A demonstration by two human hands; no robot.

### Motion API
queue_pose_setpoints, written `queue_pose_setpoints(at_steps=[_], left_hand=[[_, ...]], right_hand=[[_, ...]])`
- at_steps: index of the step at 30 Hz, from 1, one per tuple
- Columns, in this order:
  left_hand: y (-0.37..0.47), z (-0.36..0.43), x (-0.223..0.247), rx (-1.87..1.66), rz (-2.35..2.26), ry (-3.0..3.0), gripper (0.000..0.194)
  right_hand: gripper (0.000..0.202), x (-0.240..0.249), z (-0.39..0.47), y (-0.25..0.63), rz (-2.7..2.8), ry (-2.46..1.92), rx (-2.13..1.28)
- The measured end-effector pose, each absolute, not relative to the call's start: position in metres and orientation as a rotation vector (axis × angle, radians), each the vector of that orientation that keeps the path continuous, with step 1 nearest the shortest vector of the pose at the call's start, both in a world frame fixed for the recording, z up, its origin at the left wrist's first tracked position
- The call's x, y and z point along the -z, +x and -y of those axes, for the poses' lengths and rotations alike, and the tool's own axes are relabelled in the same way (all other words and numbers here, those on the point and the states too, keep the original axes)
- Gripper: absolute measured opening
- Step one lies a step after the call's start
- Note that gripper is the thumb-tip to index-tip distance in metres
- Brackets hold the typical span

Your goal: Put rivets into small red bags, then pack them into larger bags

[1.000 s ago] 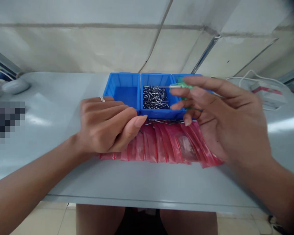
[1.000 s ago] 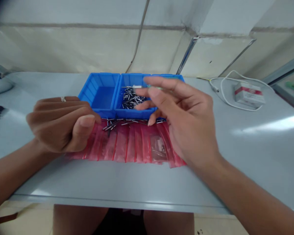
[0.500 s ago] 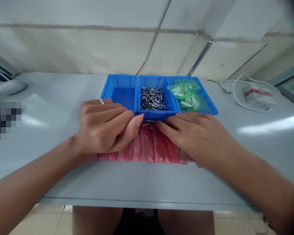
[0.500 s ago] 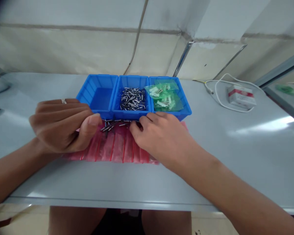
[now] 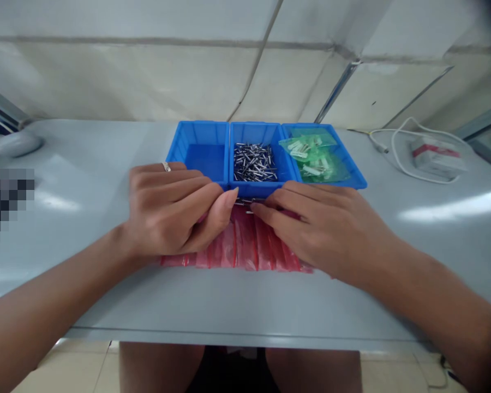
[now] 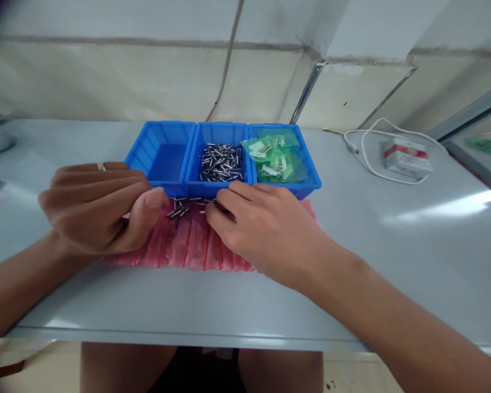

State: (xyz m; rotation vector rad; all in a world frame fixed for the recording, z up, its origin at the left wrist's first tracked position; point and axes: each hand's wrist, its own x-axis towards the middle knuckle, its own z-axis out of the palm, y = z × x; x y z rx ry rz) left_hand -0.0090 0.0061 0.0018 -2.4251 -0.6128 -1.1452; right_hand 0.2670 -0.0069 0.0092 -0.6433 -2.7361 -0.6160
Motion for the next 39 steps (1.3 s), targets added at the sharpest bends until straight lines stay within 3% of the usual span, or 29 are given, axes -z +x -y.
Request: queue_pose_setpoints(at_steps=[2, 5, 8, 14, 23, 29, 34, 39], left_hand=[[-0.008, -0.006, -0.002, 1.144, 0.618, -2.407, 0.035], [-0.007, -0.005, -0.002, 1.177, 0.622, -2.357, 0.005], [-0.007, -0.004, -0.002, 1.15, 0.634, -2.379, 0.026], [-0.008, -0.005, -0.002, 1.095, 0.519, -2.357, 0.018], [-0.011, -0.006, 0.001, 1.1, 0.455, -2.38, 0.002], [-0.008, -0.005, -0.004, 1.106, 0.549, -2.411, 0.007], [-0.01, -0.006, -0.004, 1.148, 0.498, -2.505, 0.037], [-0.011, -0.006, -0.002, 1.19, 0.562, -2.456, 0.034]], right_hand=[[0.023, -0.009, 0.006, 0.266, 2.706, -0.633, 0.629], [0.017, -0.01, 0.006, 0.264, 2.611, -0.631, 0.608], [0.01, -0.015, 0.01, 0.26, 2.472, -0.619, 0.463], [0.016, -0.028, 0.025, 0.254, 2.175, -0.922, -0.054], [0.012, -0.025, 0.034, 0.249, 1.94, -1.102, -0.351], [0.005, -0.025, 0.033, 0.249, 1.732, -1.134, -0.513], [0.007, -0.023, 0.025, 0.247, 1.633, -1.043, -0.686], [0.022, -0.023, 0.015, 0.253, 1.602, -1.017, -0.554]])
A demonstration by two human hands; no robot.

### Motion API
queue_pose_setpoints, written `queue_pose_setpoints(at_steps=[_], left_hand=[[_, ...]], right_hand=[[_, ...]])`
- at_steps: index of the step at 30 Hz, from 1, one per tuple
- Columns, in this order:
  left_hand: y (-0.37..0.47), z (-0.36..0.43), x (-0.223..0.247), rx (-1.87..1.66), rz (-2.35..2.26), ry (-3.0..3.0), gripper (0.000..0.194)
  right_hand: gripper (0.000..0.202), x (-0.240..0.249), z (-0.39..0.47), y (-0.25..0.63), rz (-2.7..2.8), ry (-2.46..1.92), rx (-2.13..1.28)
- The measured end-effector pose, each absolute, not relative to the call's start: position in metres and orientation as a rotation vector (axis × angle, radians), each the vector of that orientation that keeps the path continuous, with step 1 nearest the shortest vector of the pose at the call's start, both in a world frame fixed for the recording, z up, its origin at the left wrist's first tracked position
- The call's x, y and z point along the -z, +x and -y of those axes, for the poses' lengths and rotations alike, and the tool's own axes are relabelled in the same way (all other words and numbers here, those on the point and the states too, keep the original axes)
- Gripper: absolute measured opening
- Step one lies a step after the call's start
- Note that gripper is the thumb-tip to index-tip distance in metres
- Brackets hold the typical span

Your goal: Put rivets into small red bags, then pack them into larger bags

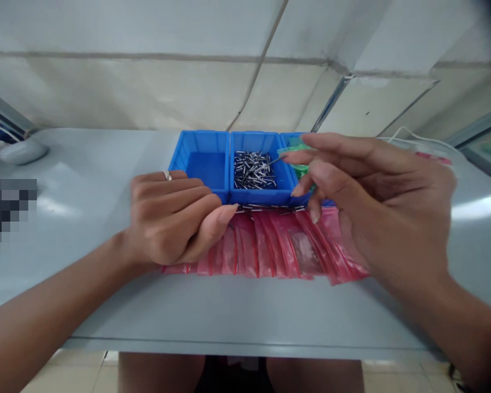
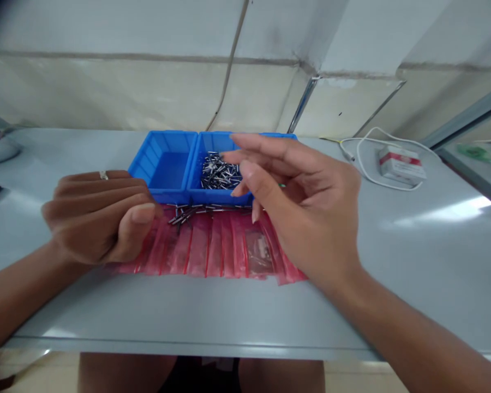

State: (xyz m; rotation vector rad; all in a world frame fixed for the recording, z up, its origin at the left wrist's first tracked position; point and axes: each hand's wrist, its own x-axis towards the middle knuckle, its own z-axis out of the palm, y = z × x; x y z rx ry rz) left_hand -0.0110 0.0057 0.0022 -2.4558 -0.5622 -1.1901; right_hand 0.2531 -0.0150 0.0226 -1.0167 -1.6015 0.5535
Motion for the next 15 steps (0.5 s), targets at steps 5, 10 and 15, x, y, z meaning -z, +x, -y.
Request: queue_pose_setpoints(at_steps=[5, 10, 15], left_hand=[[-0.01, -0.003, -0.002, 1.172, 0.618, -2.412, 0.031], [-0.01, -0.004, -0.001, 1.182, 0.607, -2.418, 0.035], [-0.01, -0.005, 0.0, 1.194, 0.607, -2.419, 0.036]], right_hand=[[0.024, -0.015, 0.008, 0.266, 2.358, -0.703, 0.317], [0.03, -0.005, 0.002, 0.268, 2.783, -0.537, 0.465], [0.027, -0.004, 0.006, 0.261, 2.643, -0.566, 0.503]])
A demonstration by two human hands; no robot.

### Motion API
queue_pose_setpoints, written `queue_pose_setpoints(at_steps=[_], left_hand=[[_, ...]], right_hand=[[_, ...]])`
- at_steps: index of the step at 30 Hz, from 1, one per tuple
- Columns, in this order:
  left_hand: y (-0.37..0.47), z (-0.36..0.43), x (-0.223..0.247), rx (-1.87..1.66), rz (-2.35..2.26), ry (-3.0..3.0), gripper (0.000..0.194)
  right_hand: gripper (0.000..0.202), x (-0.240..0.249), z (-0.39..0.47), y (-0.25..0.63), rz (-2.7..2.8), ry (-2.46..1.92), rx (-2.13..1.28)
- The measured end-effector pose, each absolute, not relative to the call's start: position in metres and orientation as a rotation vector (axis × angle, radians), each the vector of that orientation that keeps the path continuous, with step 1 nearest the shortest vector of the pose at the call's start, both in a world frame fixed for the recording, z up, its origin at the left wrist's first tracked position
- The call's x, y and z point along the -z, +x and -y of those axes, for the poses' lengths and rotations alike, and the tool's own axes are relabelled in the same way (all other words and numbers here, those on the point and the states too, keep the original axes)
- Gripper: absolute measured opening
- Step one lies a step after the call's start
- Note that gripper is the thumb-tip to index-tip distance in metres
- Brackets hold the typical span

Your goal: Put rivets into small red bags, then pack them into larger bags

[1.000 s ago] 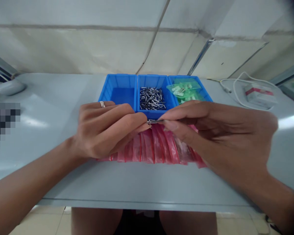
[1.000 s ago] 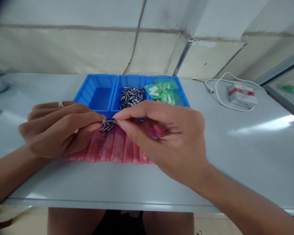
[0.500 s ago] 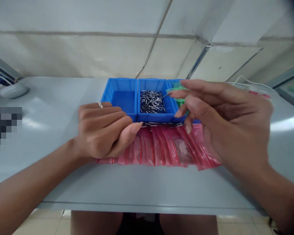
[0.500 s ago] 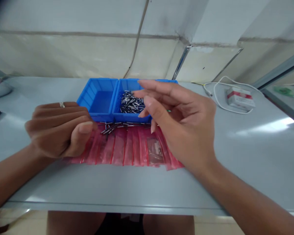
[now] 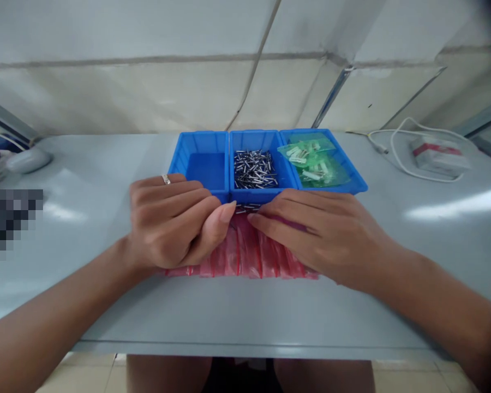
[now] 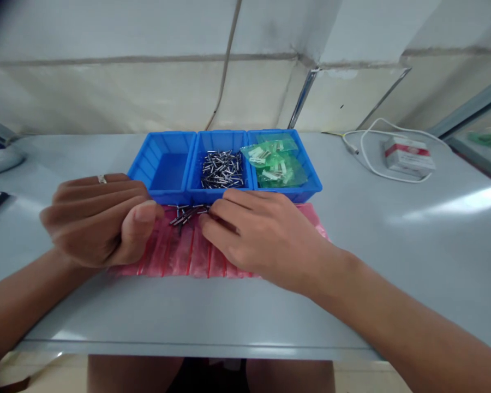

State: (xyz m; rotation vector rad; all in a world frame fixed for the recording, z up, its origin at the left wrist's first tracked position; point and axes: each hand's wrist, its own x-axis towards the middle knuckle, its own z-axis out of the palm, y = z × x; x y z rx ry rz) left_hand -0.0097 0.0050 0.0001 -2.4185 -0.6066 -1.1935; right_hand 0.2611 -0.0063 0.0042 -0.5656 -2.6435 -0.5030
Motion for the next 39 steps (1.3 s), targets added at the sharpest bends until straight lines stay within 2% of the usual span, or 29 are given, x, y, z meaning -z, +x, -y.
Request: queue_pose_setpoints(at_steps=[11, 21, 28, 32, 33, 35, 36, 38, 39], left_hand=[[-0.009, -0.007, -0.002, 1.197, 0.566, -2.391, 0.038], [-0.008, -0.007, -0.001, 1.196, 0.575, -2.398, 0.037], [-0.008, -0.007, -0.002, 1.177, 0.574, -2.382, 0.039], [-0.008, -0.006, -0.003, 1.178, 0.594, -2.378, 0.037], [-0.008, -0.006, -0.004, 1.18, 0.61, -2.378, 0.031], [-0.007, -0.005, -0.003, 1.177, 0.622, -2.386, 0.006], [-0.006, -0.005, -0.003, 1.172, 0.614, -2.393, 0.009], [-0.005, -0.004, -0.002, 1.155, 0.595, -2.412, 0.03], [-0.005, -0.004, -0.001, 1.143, 0.588, -2.415, 0.032]], right_hand=[[0.031, 0.003, 0.008, 0.252, 2.655, -0.556, 0.628], [0.043, 0.008, 0.007, 0.254, 2.776, -0.72, 0.514], [0.032, 0.005, 0.007, 0.256, 2.663, -0.661, 0.591], [0.025, 0.0, 0.009, 0.254, 2.472, -0.671, 0.449], [0.025, -0.002, 0.009, 0.254, 2.424, -0.679, 0.381], [0.028, -0.005, 0.01, 0.253, 2.347, -0.673, 0.237], [0.029, -0.007, 0.011, 0.253, 2.306, -0.659, 0.16], [0.03, -0.01, 0.013, 0.252, 2.21, -0.656, -0.06], [0.031, -0.011, 0.014, 0.252, 2.149, -0.686, -0.211]])
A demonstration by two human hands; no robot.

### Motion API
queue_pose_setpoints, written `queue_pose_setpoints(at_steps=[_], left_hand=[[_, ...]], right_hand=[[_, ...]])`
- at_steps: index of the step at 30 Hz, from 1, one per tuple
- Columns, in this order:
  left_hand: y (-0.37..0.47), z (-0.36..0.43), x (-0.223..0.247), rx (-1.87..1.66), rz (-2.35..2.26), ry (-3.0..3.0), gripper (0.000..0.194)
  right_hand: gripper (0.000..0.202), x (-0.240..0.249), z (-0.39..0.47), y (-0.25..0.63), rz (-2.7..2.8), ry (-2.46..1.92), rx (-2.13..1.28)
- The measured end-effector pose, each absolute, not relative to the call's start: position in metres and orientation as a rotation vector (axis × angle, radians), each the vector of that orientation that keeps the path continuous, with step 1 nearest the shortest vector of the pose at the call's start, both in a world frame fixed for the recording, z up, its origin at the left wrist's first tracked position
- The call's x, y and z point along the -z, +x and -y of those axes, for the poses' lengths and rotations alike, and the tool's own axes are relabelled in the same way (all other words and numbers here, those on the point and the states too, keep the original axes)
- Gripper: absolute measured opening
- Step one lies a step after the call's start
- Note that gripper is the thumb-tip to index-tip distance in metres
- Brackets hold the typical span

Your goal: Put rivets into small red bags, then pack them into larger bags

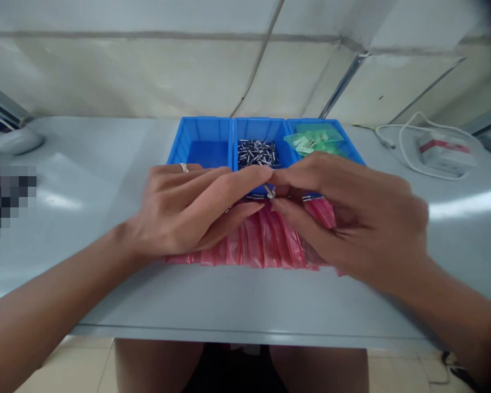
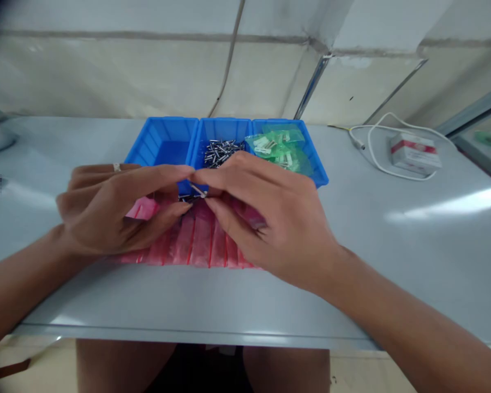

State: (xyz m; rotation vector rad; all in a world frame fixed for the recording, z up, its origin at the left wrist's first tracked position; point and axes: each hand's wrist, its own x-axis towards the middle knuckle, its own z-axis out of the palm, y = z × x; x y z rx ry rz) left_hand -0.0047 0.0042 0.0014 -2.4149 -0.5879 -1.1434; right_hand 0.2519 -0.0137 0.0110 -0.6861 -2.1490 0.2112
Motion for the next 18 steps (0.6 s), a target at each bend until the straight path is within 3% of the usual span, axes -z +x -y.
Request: queue_pose_setpoints(at_steps=[3, 5, 18], left_hand=[[-0.004, -0.005, -0.001, 1.116, 0.604, -2.387, 0.02], [-0.003, -0.005, -0.001, 1.113, 0.6, -2.355, 0.01], [-0.011, -0.001, 0.002, 1.174, 0.724, -2.336, 0.007]], right_hand=[[0.033, -0.015, 0.017, 0.249, 1.913, -0.796, -0.65], [0.026, -0.017, 0.019, 0.247, 1.804, -0.794, -0.758], [0.007, -0.023, 0.026, 0.247, 1.677, -0.948, -0.639]])
